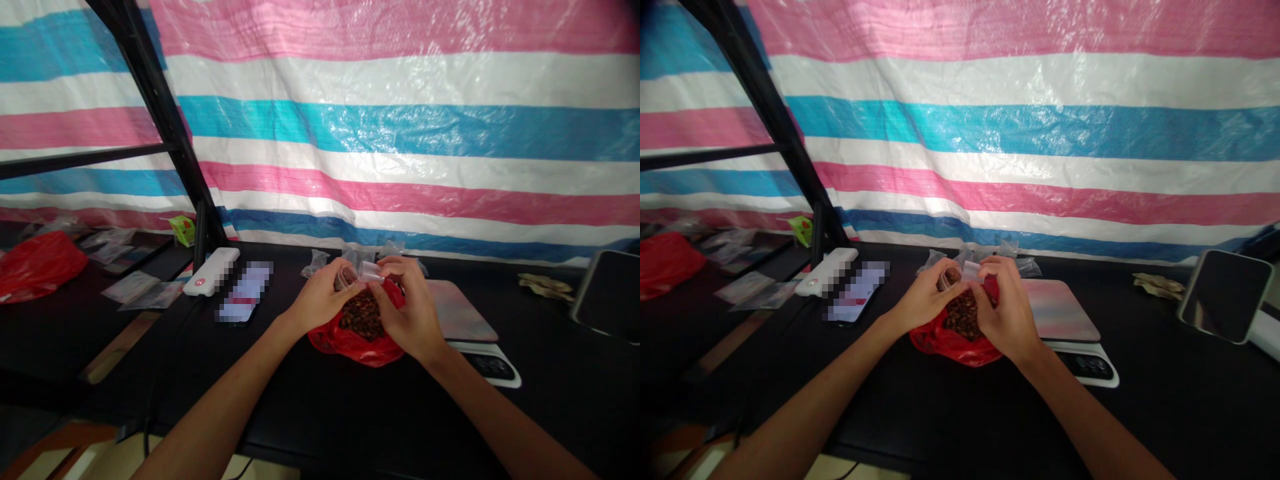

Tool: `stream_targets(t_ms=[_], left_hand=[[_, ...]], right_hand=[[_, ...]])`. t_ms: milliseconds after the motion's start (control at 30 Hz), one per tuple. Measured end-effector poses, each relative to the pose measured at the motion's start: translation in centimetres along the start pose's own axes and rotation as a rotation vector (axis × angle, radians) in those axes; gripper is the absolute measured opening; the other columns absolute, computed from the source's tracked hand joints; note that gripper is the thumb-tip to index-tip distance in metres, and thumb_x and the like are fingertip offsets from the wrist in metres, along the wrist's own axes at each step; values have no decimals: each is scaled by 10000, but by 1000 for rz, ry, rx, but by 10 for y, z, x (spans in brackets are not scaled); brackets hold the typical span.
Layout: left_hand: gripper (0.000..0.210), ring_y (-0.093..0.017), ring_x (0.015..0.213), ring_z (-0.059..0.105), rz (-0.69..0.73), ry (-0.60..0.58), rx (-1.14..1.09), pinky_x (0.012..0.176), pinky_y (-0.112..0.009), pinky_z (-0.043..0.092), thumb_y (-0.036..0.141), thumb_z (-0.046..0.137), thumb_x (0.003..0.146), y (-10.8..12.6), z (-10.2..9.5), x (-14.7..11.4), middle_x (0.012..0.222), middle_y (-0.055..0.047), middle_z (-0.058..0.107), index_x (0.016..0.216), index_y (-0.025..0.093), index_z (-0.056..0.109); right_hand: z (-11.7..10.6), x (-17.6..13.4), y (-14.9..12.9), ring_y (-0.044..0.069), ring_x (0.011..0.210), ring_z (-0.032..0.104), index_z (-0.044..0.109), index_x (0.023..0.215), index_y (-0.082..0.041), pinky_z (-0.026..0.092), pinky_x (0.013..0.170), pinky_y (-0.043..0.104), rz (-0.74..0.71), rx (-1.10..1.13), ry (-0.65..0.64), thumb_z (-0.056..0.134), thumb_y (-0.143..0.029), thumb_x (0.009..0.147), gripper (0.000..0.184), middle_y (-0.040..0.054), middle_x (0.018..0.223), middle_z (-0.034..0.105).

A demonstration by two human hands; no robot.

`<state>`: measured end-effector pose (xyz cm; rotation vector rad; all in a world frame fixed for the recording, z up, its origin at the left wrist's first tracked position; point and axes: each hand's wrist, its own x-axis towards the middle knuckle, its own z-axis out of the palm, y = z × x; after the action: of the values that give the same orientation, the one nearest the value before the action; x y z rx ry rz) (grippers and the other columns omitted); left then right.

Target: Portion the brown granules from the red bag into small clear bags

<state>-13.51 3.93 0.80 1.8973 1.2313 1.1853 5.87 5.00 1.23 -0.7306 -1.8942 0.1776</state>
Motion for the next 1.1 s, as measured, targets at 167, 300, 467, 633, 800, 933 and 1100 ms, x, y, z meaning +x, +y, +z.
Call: stream_targets(t_ms=[167, 300, 467, 633, 800, 933, 1100], left_hand=[[295, -164, 703, 606, -157, 186, 191, 640, -265, 389, 524, 583, 963, 1, -12, 1, 823, 6, 661, 988, 231, 560], [420, -198, 706, 618, -274, 37, 371, 611, -286, 358, 610, 705, 828, -4, -25, -3, 842, -28, 683, 936, 228, 567], [247, -160, 634, 581, -297, -236, 179, 555, -258, 356, 367, 754, 758, -13, -30, -2, 732, 5, 662, 845, 202, 592], [217, -100, 496, 479, -376, -270, -133, 475, -215, 319, 308, 665, 826, -11, -29, 3, 596, 24, 582, 680, 175, 574], [306, -110, 476, 496, -433, -277, -168, 441, -214, 314, 428, 704, 843, -5, -41, -2, 579, -4, 624, 691, 169, 648], [229, -128, 562, 582, -427, -375, -236, 487, -209, 399, 280, 840, 698, 1, -42, -7, 681, 19, 701, 859, 193, 702], [261, -134, 664, 636, -451, -331, -375, 601, -225, 482, 118, 768, 671, 4, -27, -4, 773, 29, 714, 906, 188, 678]], right_hand=[[-5, 4, 11, 277, 1102, 602, 595, 1105, -241, 480, 972, 443, 52, -159, -146, 594, -128, 920, 217, 85, 1122, 639], [-2, 3, 16, 285, 1071, 608, 658, 911, -234, 435, 961, 429, 79, -302, -368, 631, -57, 841, 192, 51, 1006, 709], [1, 0, 18, 231, 1076, 649, 676, 1027, -224, 414, 954, 386, 100, -281, -509, 566, 4, 850, 309, 42, 1115, 723], [-5, -1, 23, 250, 1109, 640, 701, 1200, -212, 394, 1002, 414, 70, -389, -596, 556, 2, 844, 439, 89, 1195, 702], [-11, 1, 26, 300, 1091, 634, 749, 1126, -195, 369, 1024, 479, 86, -534, -553, 589, -19, 791, 411, 105, 1111, 709], [-10, 2, 18, 280, 1089, 629, 760, 1149, -225, 381, 1013, 455, 39, -444, -589, 595, -28, 810, 426, 88, 1114, 717], [-6, 1, 10, 277, 1099, 620, 758, 1191, -237, 402, 988, 441, 19, -363, -613, 601, -43, 832, 438, 88, 1130, 715]])
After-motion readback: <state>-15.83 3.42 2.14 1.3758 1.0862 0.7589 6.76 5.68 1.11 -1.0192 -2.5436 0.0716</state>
